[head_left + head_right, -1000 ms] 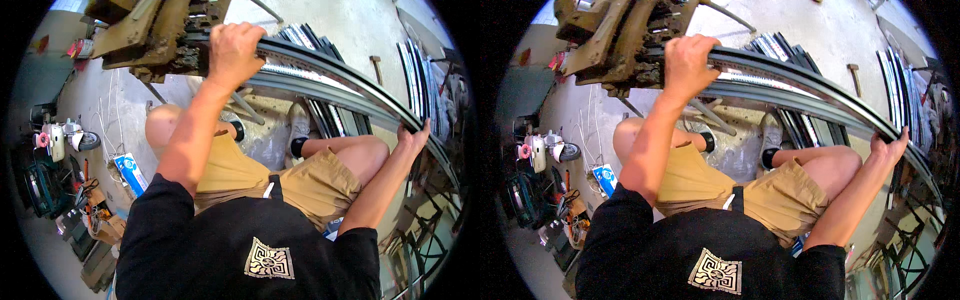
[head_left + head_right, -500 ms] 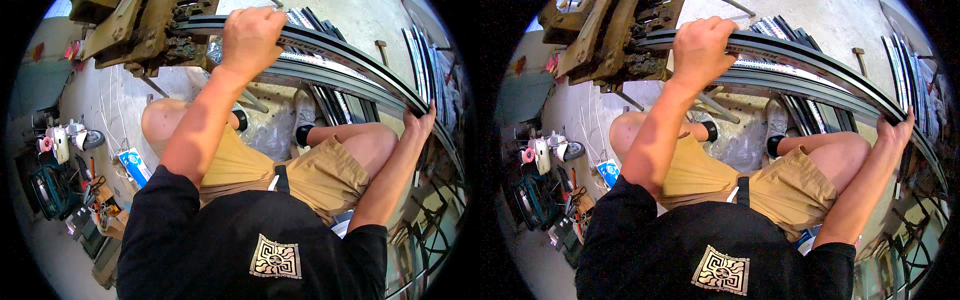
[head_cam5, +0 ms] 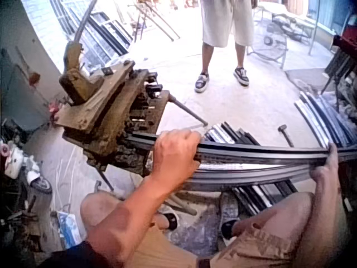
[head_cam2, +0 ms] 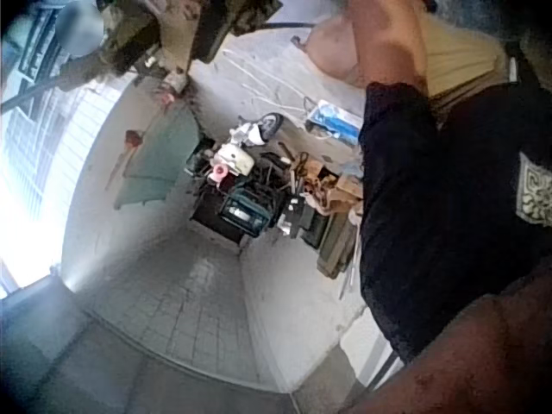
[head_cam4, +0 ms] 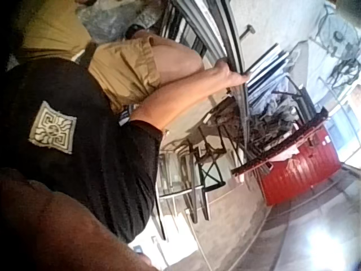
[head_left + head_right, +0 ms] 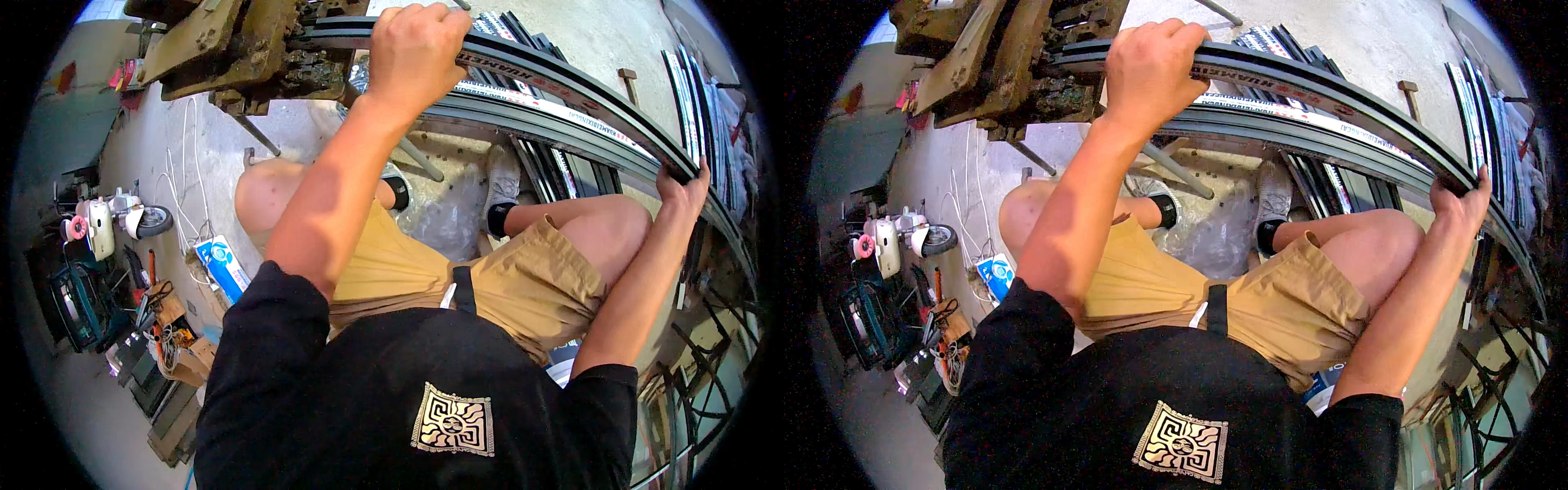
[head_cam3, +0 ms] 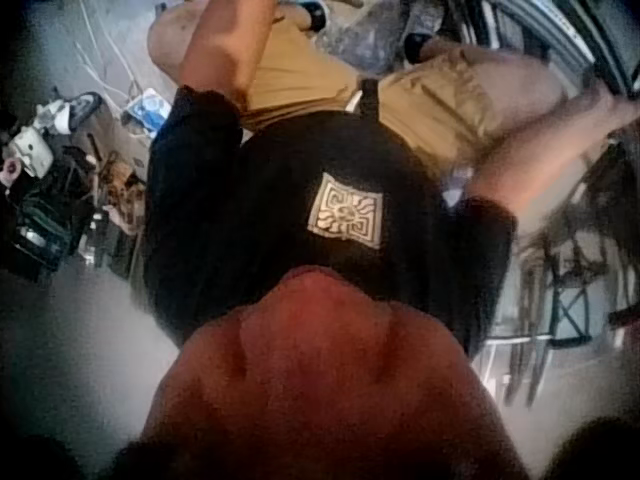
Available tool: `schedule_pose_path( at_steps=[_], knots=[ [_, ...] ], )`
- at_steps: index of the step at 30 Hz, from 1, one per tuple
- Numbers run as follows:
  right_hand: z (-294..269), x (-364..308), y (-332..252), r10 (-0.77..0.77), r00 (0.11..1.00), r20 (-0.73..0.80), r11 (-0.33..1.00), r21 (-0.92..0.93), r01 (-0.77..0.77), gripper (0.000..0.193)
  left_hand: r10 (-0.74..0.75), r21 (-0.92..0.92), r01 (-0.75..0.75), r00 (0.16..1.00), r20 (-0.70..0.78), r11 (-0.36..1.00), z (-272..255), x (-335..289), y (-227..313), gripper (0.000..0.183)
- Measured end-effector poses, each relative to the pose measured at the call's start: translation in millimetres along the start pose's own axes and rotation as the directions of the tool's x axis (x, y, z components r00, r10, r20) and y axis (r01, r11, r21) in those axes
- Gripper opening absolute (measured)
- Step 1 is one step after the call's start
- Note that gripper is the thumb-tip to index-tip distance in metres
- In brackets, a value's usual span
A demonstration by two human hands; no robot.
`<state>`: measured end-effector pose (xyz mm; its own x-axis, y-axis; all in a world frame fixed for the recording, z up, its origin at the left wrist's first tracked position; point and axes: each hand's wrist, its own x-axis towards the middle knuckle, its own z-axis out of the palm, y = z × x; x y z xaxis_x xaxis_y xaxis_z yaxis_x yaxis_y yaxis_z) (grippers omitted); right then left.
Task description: The person picks up metal rails and inserts them into a manual bending machine. They pull the lever of the machine to curve the rails and then remove the finished pieces.
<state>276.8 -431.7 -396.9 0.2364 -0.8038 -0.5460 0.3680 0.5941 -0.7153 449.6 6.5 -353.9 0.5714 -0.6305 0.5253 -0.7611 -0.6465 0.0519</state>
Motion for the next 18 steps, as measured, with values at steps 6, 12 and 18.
schedule_pose_path(
  at_steps=[6, 12, 18],
  knots=[
    [-7, 27, -5, 0.014, 0.992, 0.128, 1.0, -0.018, -0.011, 0.029, -0.045, 0.037, 0.046, 0.999, -0.031, 0.998, 1, 0, 2, 0.037],
    [-9, 11, 0, 0.001, 0.998, 0.057, 1.0, -0.003, -0.001, 0.026, -0.065, 0.043, 0.063, 0.997, 0.041, 0.997, -2, 0, 1, 0.035],
    [-2, 16, -2, -0.009, 0.994, 0.112, 1.0, 0.031, 0.006, 0.027, -0.047, 0.025, 0.048, 0.998, -0.035, 0.999, -3, 1, 1, 0.035]
  ],
)
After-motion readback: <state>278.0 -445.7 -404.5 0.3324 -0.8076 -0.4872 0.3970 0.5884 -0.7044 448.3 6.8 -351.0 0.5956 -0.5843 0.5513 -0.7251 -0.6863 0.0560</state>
